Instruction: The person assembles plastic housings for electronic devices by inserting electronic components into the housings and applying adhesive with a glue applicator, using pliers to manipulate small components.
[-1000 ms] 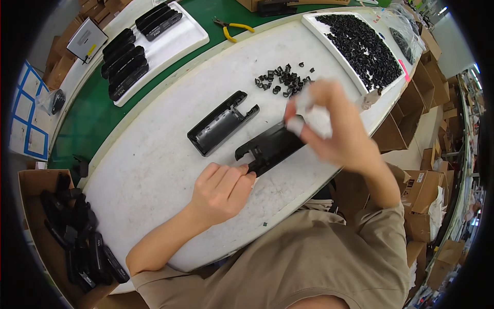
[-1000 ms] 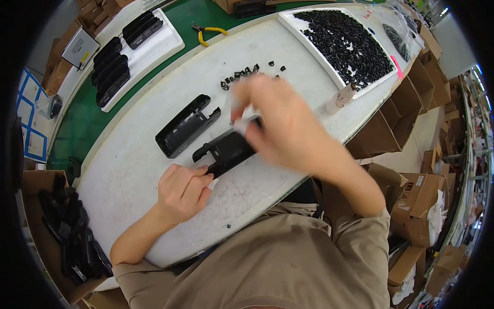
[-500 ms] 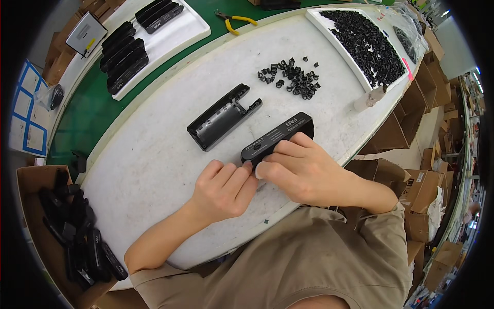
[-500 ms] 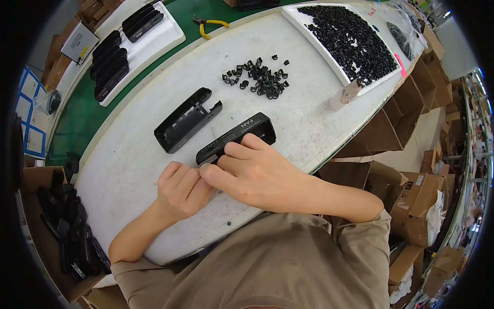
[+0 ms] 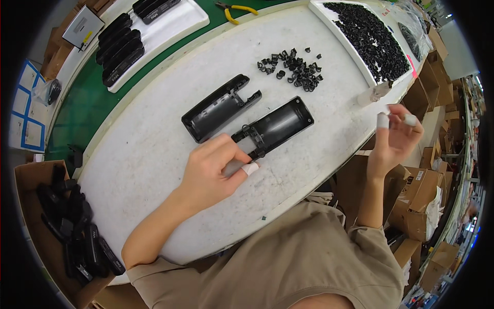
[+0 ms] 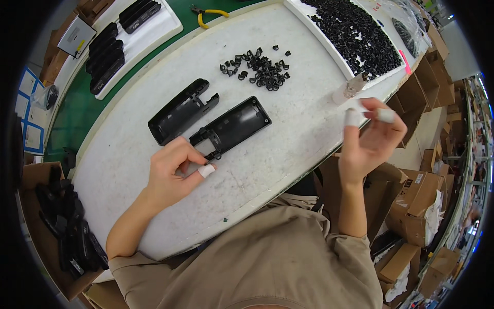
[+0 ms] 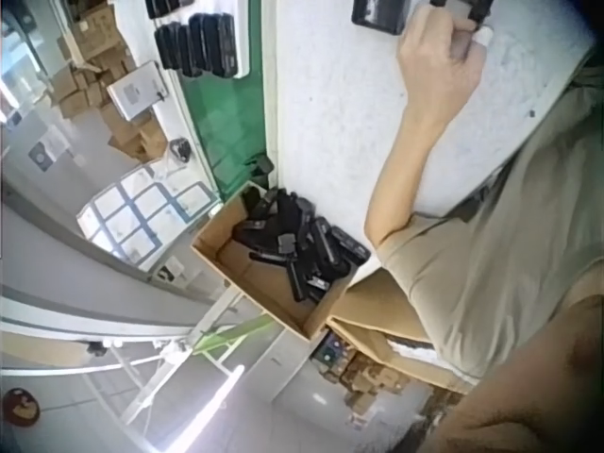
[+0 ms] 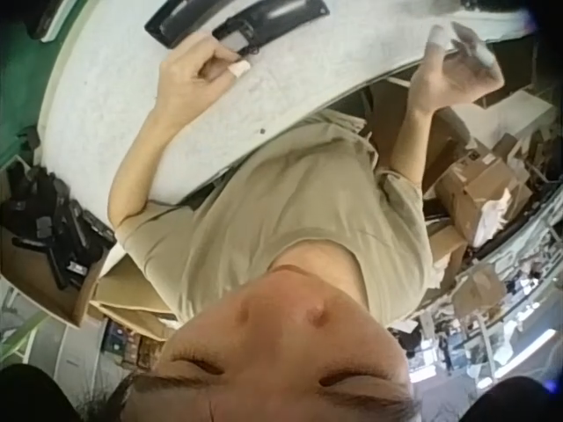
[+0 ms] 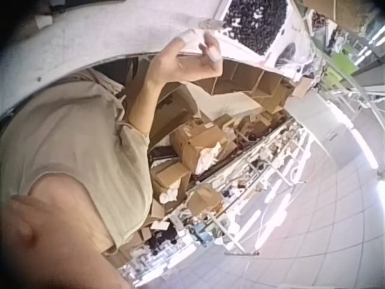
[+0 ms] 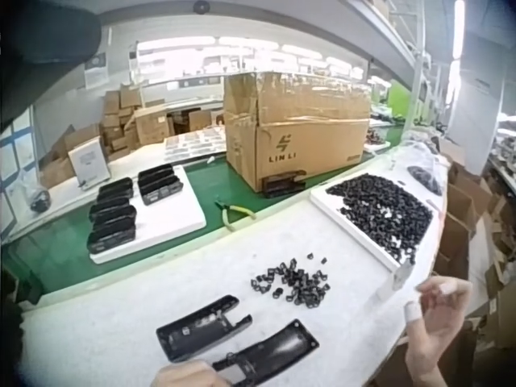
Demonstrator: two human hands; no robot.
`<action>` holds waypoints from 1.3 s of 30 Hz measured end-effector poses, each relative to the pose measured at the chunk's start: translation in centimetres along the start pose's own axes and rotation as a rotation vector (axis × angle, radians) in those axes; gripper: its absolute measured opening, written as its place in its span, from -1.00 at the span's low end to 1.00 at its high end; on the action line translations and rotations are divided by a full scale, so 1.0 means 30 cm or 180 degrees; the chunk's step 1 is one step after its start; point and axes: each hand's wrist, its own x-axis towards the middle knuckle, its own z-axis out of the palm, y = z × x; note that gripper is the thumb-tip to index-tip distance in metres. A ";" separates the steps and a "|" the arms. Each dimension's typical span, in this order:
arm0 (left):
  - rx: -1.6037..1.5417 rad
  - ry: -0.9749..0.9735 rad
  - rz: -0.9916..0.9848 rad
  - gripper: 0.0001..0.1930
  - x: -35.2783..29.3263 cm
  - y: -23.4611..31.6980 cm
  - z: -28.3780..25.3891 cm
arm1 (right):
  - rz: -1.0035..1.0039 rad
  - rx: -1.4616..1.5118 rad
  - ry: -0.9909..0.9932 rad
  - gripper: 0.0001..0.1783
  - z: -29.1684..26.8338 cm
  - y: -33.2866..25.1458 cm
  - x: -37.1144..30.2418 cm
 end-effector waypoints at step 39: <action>0.1199 0.0623 0.1403 -0.85 -0.003 -0.007 0.029 | 0.1722 0.1683 -0.0915 -0.66 0.114 -0.162 -0.128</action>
